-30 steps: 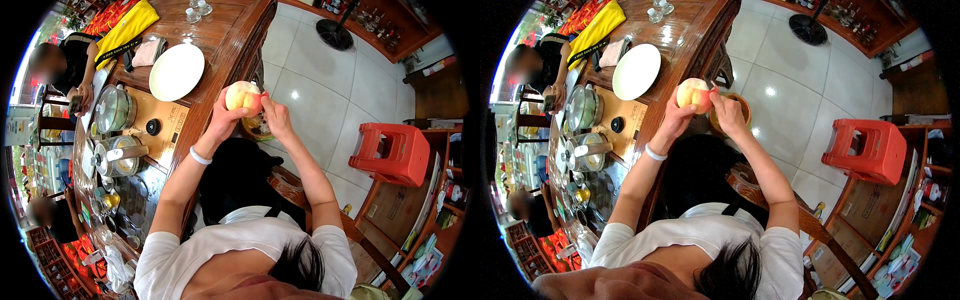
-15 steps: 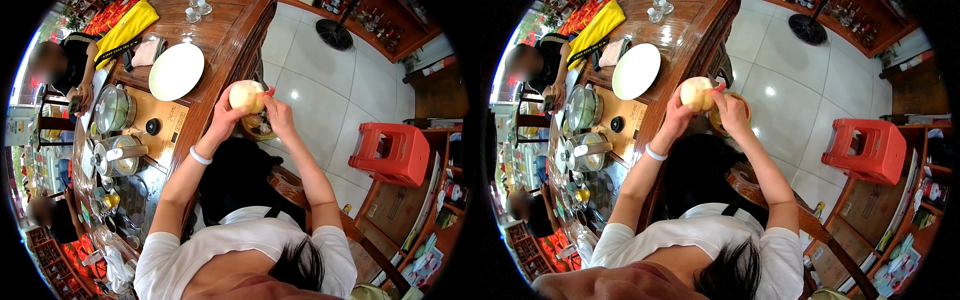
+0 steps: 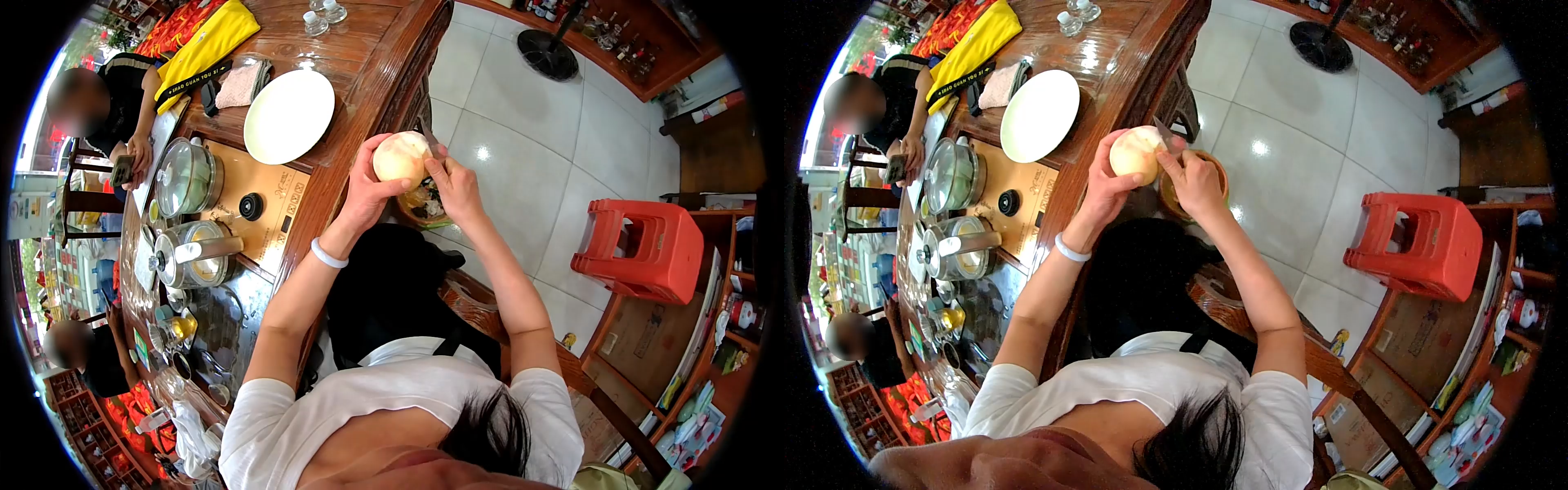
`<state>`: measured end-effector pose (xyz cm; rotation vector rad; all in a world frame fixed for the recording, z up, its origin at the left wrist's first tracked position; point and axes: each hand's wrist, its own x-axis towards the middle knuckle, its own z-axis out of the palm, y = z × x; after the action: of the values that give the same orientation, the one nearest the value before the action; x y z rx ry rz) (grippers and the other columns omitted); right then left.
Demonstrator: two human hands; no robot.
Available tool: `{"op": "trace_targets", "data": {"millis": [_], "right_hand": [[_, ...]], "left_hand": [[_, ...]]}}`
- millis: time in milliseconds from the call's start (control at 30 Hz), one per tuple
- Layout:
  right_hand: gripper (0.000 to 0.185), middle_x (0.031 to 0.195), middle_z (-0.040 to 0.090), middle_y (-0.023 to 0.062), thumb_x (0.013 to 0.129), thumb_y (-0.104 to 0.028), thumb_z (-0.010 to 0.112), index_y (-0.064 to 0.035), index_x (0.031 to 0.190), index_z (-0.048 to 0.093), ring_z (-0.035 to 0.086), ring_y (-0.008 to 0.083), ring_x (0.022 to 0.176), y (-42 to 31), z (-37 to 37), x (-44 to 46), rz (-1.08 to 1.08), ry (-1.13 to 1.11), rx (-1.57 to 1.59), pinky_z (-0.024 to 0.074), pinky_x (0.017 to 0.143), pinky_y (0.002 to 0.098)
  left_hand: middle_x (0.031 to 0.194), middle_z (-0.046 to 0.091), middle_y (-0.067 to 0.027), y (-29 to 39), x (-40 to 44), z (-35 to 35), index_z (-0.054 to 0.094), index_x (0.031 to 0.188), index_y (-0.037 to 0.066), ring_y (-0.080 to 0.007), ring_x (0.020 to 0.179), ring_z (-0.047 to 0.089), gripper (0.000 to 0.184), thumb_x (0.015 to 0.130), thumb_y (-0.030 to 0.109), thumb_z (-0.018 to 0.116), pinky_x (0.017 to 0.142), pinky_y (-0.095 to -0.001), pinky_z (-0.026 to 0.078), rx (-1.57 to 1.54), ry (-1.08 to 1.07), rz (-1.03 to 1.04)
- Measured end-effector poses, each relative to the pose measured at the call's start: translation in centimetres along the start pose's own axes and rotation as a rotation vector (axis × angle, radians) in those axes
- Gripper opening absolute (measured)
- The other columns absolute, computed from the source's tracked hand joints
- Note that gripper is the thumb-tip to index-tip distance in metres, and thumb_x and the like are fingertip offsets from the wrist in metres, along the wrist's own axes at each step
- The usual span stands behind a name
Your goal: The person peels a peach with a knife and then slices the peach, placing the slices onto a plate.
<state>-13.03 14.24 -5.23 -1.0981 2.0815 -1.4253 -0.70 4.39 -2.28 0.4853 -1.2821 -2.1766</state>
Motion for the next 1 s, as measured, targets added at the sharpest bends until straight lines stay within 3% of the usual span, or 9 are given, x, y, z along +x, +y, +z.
{"op": "trace_targets", "data": {"millis": [267,433,1000], "right_hand": [[0.065,0.056,0.051,0.0242,0.085,-0.057,0.044,0.0033,0.062,0.050,0.055,0.0383,0.058,0.0,-0.4,0.0,0.056,-0.120,-0.129,0.0433,0.055,0.0446],[0.063,0.055,0.051,0.0228,0.089,-0.052,0.039,0.0036,0.064,0.053,0.054,0.0400,0.056,0.0,0.3,-0.5,-0.062,-0.053,-0.017,0.0426,0.052,0.0437],[0.056,0.055,0.051,0.0217,0.092,-0.046,0.040,0.0026,0.068,0.056,0.054,0.0375,0.054,-1.1,1.0,-1.2,-0.080,-0.007,0.080,0.0414,0.050,0.0405]], "left_hand": [[0.115,0.050,-0.0097,-0.3,0.0,-0.3,0.035,0.122,0.005,-0.0196,0.106,0.051,0.070,0.063,-0.007,0.071,0.091,-0.0328,0.044,0.081,-0.004,0.010],[0.114,0.050,-0.0099,-0.3,0.0,-0.3,0.035,0.122,0.005,-0.0195,0.105,0.051,0.072,0.061,-0.007,0.072,0.090,-0.0327,0.045,0.112,0.003,0.006],[0.118,0.048,-0.0108,-1.0,-0.2,-0.2,0.033,0.128,0.001,-0.0200,0.109,0.049,0.080,0.060,-0.003,0.073,0.092,-0.0323,0.042,0.221,0.061,0.031]]}}
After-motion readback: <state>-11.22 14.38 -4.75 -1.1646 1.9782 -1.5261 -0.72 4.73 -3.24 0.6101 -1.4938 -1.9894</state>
